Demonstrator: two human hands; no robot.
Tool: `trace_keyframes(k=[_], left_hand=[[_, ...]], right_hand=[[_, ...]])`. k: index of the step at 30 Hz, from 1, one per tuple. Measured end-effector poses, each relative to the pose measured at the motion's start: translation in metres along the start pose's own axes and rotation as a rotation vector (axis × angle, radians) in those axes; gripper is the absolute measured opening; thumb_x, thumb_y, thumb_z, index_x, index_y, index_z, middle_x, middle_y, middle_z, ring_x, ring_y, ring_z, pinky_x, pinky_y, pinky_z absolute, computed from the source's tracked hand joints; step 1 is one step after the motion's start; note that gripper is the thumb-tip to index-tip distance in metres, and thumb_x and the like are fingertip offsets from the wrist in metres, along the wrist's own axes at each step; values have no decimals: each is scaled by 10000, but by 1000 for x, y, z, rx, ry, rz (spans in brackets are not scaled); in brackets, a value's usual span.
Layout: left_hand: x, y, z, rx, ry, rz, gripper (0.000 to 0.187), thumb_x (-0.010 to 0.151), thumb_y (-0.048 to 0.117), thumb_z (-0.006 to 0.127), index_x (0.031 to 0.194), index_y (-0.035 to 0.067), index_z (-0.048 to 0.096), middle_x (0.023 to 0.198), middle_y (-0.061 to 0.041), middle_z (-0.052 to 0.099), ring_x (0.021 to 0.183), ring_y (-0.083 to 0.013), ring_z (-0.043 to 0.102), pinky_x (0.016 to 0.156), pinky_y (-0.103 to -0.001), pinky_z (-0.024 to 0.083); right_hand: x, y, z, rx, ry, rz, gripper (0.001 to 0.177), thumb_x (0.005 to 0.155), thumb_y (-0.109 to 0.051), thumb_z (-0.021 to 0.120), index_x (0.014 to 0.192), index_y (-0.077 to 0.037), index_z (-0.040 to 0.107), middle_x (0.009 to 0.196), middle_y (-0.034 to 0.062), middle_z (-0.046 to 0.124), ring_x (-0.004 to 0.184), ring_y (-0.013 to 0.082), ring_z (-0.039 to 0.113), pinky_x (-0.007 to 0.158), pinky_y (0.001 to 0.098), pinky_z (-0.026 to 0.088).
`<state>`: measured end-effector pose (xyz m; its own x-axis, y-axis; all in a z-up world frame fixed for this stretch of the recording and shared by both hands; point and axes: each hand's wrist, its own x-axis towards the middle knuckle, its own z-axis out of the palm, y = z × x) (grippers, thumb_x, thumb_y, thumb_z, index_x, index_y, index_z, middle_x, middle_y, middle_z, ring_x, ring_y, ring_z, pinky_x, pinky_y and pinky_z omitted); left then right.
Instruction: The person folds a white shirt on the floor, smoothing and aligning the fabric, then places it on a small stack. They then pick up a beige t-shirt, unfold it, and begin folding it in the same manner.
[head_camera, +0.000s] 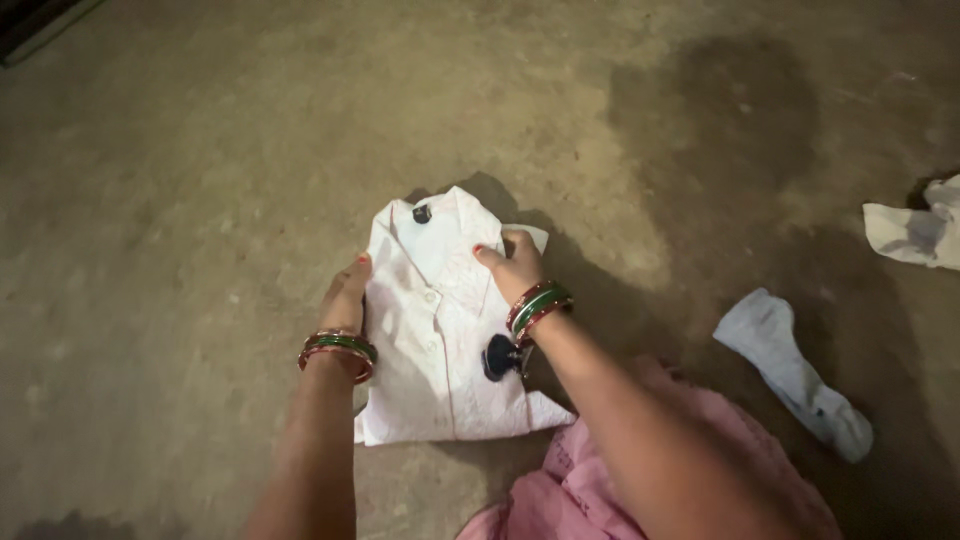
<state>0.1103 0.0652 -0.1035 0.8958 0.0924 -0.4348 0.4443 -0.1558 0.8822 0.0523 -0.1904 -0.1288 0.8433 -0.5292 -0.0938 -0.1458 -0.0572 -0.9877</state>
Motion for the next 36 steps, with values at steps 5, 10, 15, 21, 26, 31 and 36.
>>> trace_keyframes(k=[5,10,15,21,26,31,36], left_hand=[[12,-3,2,-81,-142,-22,365,887,244,767,1169,20,710,1000,-68,701,827,-191,573,728,-357,443],[6,4,17,151,98,193,370,853,100,769,1194,66,628,1090,-78,721,1010,-215,693,906,-367,550],[-49,16,31,700,136,861,352,923,147,654,1270,129,600,1366,-107,634,1249,-298,628,1170,-490,417],[-54,10,55,1208,-141,818,605,1007,353,411,1583,198,311,1676,-69,232,1539,-256,199,1219,-568,106],[-30,6,58,1303,-181,667,678,993,453,372,1610,234,195,1697,-60,69,1562,-237,38,1220,-575,17],[-8,30,54,1695,-242,855,601,1082,349,426,1650,183,319,1667,-102,301,1546,-285,259,1272,-501,229],[-52,21,-17,446,-218,680,405,993,139,572,1393,101,623,1475,-136,579,1366,-334,548,1104,-399,426]], right_hand=[[2,-8,1,26,-24,99,366,822,-194,798,1100,20,695,1005,153,750,904,257,691,811,363,547],[-11,-29,6,-411,192,-287,499,822,-78,680,1312,-26,599,1266,208,674,1085,357,665,946,435,520],[-41,-58,17,-611,-119,-722,689,838,-141,682,1472,-9,446,1545,242,443,1482,426,405,1240,518,301],[-51,-49,22,-1010,-229,-457,695,915,-366,549,1536,-86,414,1677,139,236,1566,315,132,1221,621,44],[-43,-46,15,-1066,-251,-325,812,856,-464,581,1545,-99,359,1684,83,185,1557,349,36,1211,637,3],[-39,-59,14,-1098,-368,-243,814,886,-541,554,1558,-140,333,1674,58,172,1552,361,5,1189,662,-6],[-47,-71,5,-1023,-351,-327,721,947,-528,548,1528,-127,403,1651,84,309,1552,391,121,1186,705,81]])
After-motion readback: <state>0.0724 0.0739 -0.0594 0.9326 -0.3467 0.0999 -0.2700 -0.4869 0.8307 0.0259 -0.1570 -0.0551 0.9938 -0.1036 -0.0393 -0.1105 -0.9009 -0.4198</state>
